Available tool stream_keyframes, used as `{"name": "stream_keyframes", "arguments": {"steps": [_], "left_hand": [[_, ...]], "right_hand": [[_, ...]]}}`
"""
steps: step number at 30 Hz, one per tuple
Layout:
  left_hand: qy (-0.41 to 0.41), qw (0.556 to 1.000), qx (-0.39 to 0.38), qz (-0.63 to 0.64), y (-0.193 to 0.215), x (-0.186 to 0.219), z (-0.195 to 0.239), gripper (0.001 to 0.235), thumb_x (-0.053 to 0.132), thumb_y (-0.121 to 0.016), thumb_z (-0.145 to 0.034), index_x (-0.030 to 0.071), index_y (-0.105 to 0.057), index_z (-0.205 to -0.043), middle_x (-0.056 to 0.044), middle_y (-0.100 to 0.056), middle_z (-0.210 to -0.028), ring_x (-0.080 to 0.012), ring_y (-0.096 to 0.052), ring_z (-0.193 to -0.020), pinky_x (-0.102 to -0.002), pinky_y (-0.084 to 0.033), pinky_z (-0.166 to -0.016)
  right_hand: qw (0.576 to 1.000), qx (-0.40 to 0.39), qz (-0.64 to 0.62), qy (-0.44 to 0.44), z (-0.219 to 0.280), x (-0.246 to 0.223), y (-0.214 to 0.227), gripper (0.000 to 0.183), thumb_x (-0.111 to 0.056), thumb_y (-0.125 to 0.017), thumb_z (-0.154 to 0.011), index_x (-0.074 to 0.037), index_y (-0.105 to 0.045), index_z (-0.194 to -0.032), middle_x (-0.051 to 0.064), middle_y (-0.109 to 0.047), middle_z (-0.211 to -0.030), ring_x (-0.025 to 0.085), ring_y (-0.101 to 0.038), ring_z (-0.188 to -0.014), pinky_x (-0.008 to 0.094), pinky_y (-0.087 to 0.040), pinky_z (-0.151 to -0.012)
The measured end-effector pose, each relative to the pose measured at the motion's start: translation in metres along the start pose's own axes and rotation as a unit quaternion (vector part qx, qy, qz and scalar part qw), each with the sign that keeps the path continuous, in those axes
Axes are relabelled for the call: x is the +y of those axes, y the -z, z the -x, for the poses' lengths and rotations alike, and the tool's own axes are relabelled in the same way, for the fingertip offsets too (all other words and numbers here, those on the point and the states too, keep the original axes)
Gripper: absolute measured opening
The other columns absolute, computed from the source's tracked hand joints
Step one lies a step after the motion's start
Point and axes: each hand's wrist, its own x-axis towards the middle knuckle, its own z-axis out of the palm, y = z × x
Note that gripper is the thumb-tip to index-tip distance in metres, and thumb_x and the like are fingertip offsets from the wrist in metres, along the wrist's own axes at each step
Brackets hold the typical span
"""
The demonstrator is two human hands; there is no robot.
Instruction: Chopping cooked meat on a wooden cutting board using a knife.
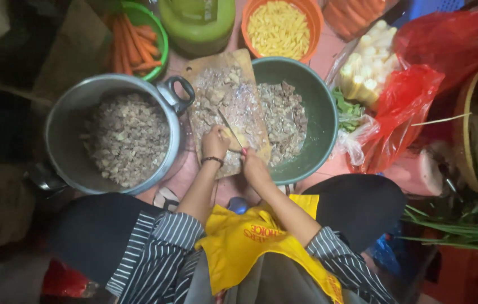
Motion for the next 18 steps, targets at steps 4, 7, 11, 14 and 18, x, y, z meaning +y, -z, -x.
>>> {"name": "stream_keyframes", "arguments": {"steps": [4,7,11,14,18], "left_hand": [[-0.017,1.000,0.020,0.013,0.002,-0.002,-0.003,0.030,0.010,-0.070,-0.075,0.012,-0.072,-0.105,-0.020,-0.072,-0.085,-0.0386,-0.071,-0.083,-0.047,-0.057,-0.077],[-0.049,0.998,0.031,0.012,0.003,-0.006,0.009,0.031,0.010,-0.072,-0.076,0.010,-0.071,-0.106,-0.021,-0.072,-0.085,-0.0407,-0.069,-0.083,-0.048,-0.056,-0.076],[-0.026,1.000,-0.004,0.012,0.002,-0.002,0.003,0.037,0.012,-0.075,-0.073,0.012,-0.072,-0.111,-0.019,-0.071,-0.081,-0.0371,-0.070,-0.076,-0.047,-0.056,-0.070],[0.009,0.999,-0.040,0.023,-0.002,-0.007,0.003,0.038,0.013,-0.074,-0.074,0.013,-0.071,-0.112,-0.016,-0.071,-0.079,-0.0344,-0.072,-0.075,-0.046,-0.057,-0.069],[-0.017,1.000,0.019,0.001,0.000,-0.007,0.000,0.033,0.011,-0.072,-0.077,0.012,-0.068,-0.109,-0.017,-0.070,-0.080,-0.0371,-0.070,-0.079,-0.047,-0.056,-0.072]], "right_hand": [[0.995,-0.073,0.029,-0.067,0.019,0.012,0.023,0.031,-0.031,-0.047,-0.102,-0.006,-0.053,-0.120,0.033,-0.069,-0.100,0.053,-0.066,-0.096,0.062,-0.050,-0.084],[0.979,-0.138,0.083,-0.128,0.055,0.023,0.039,0.034,-0.034,-0.047,-0.103,-0.006,-0.051,-0.122,0.034,-0.067,-0.101,0.053,-0.065,-0.098,0.062,-0.050,-0.085],[0.993,-0.059,0.051,-0.090,0.037,0.047,-0.005,0.033,-0.033,-0.047,-0.105,-0.005,-0.053,-0.122,0.033,-0.069,-0.098,0.052,-0.067,-0.095,0.062,-0.051,-0.083],[0.999,0.013,0.025,-0.032,0.010,0.024,-0.014,0.033,-0.033,-0.050,-0.102,-0.005,-0.054,-0.120,0.031,-0.070,-0.097,0.052,-0.068,-0.091,0.062,-0.052,-0.079],[1.000,0.009,0.009,0.007,0.016,0.020,0.002,0.034,-0.034,-0.057,-0.097,-0.005,-0.055,-0.115,0.032,-0.068,-0.097,0.055,-0.066,-0.088,0.063,-0.051,-0.072]]}}
